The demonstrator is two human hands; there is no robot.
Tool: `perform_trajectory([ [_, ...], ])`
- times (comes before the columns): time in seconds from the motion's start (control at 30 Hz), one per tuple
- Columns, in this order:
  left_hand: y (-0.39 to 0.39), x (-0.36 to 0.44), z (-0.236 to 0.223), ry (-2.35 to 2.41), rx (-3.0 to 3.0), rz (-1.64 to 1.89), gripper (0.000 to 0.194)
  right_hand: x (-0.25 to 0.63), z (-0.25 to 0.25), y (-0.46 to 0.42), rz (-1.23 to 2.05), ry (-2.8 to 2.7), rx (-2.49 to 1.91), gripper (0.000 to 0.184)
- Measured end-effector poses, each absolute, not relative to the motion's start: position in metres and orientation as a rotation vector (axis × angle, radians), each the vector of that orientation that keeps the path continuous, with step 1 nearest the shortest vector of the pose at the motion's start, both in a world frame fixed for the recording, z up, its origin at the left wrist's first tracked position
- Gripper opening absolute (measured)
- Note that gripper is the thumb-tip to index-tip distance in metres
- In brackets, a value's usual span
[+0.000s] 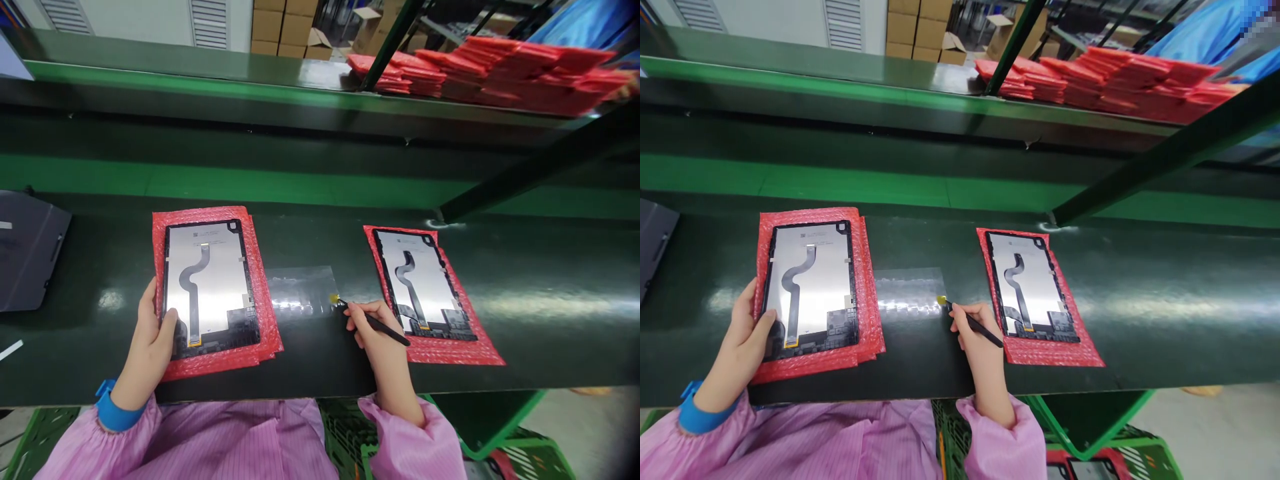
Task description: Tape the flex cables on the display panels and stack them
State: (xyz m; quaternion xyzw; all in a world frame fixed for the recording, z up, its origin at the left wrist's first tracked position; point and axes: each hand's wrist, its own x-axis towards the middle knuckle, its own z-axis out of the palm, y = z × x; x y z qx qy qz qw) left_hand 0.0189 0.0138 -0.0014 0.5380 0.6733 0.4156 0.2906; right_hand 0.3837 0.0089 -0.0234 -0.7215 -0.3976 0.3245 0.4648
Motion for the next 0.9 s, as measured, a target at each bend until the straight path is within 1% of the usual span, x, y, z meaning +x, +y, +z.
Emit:
perform_trajectory([
  [0.2, 0.013, 0.019, -0.002, 1.791, 1.428, 1.112, 0.069, 0.382, -0.024, 0.01, 0.681, -0.974, -1.728, 0.043],
  [0.33, 0.012, 0.019, -0.003, 1.762, 1.402, 1.13, 0.07, 0.377, -0.027, 0.003, 0.536, -1.138, -1.695, 0.042],
  [0.43, 0.011, 0.019, -0.005, 1.717, 1.398, 1.148, 0.071, 0.368, -0.031, -0.004, 0.357, -1.356, -1.755, 0.039],
  [0.5, 0.008, 0.019, -0.008, 1.687, 1.405, 1.148, 0.072, 0.358, -0.032, -0.008, 0.294, -1.511, -1.753, 0.039],
  [0.6, 0.001, 0.019, -0.014, 1.667, 1.449, 1.143, 0.07, 0.338, -0.026, -0.012, 0.243, -1.507, -1.721, 0.039],
  [0.67, -0.004, 0.017, -0.016, 1.675, 1.557, 1.154, 0.07, 0.318, -0.017, -0.015, 0.295, -1.327, -1.654, 0.037],
  [0.8, -0.01, 0.007, -0.008, 1.643, 1.896, 1.152, 0.079, 0.267, 0.001, -0.026, 0.719, -0.937, -1.332, 0.036],
  [0.9, -0.011, -0.006, 0.002, 1.43, 2.164, 0.964, 0.073, 0.23, 0.003, -0.034, 0.969, -0.922, -1.181, 0.029],
])
